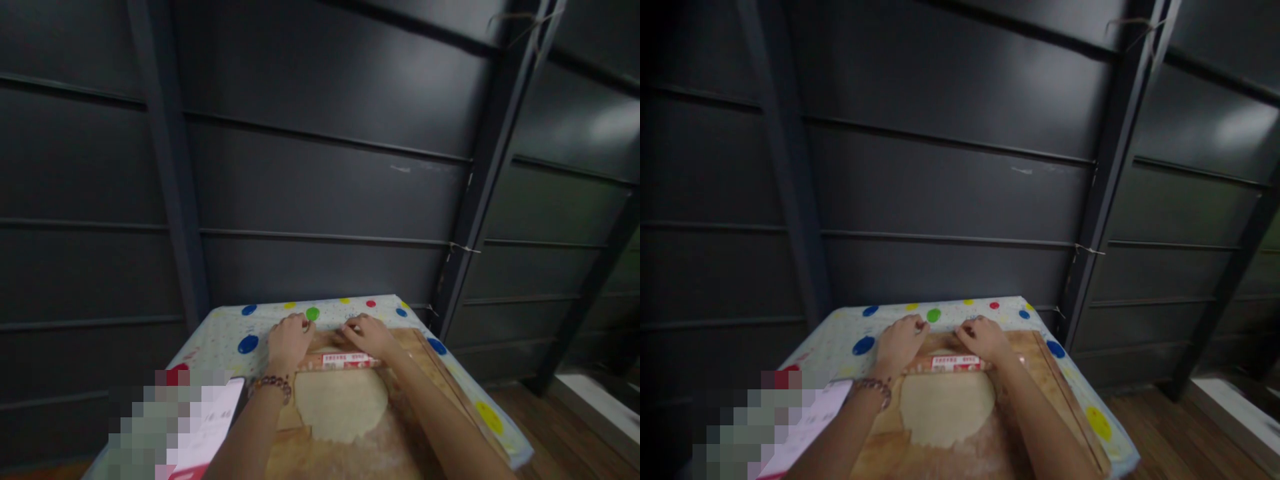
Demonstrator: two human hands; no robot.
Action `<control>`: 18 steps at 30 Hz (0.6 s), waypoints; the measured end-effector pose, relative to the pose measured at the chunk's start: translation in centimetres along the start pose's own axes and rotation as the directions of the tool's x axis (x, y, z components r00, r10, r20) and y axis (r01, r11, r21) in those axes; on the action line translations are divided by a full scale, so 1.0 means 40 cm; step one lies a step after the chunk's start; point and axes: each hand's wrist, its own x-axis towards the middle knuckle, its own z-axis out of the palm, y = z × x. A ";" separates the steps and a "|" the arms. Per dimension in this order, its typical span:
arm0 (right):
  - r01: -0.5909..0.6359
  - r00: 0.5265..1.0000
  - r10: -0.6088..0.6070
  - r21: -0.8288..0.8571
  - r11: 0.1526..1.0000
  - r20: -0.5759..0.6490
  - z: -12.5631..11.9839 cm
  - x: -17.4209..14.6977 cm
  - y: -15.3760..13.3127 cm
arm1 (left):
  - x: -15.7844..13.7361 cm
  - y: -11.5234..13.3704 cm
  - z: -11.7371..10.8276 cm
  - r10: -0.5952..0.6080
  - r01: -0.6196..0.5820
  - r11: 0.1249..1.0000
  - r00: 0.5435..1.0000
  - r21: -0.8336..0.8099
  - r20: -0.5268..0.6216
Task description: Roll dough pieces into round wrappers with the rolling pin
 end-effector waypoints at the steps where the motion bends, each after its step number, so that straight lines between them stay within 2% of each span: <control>1: 0.001 1.000 -0.001 0.001 1.000 -0.004 0.000 0.002 0.001 | 0.003 0.000 0.001 0.006 -0.006 1.000 1.000 0.004 0.000; 18: 0.032 0.999 -0.033 0.039 0.999 0.020 0.023 0.038 0.026 | 0.050 0.000 0.004 0.036 -0.038 0.999 0.998 0.033 0.049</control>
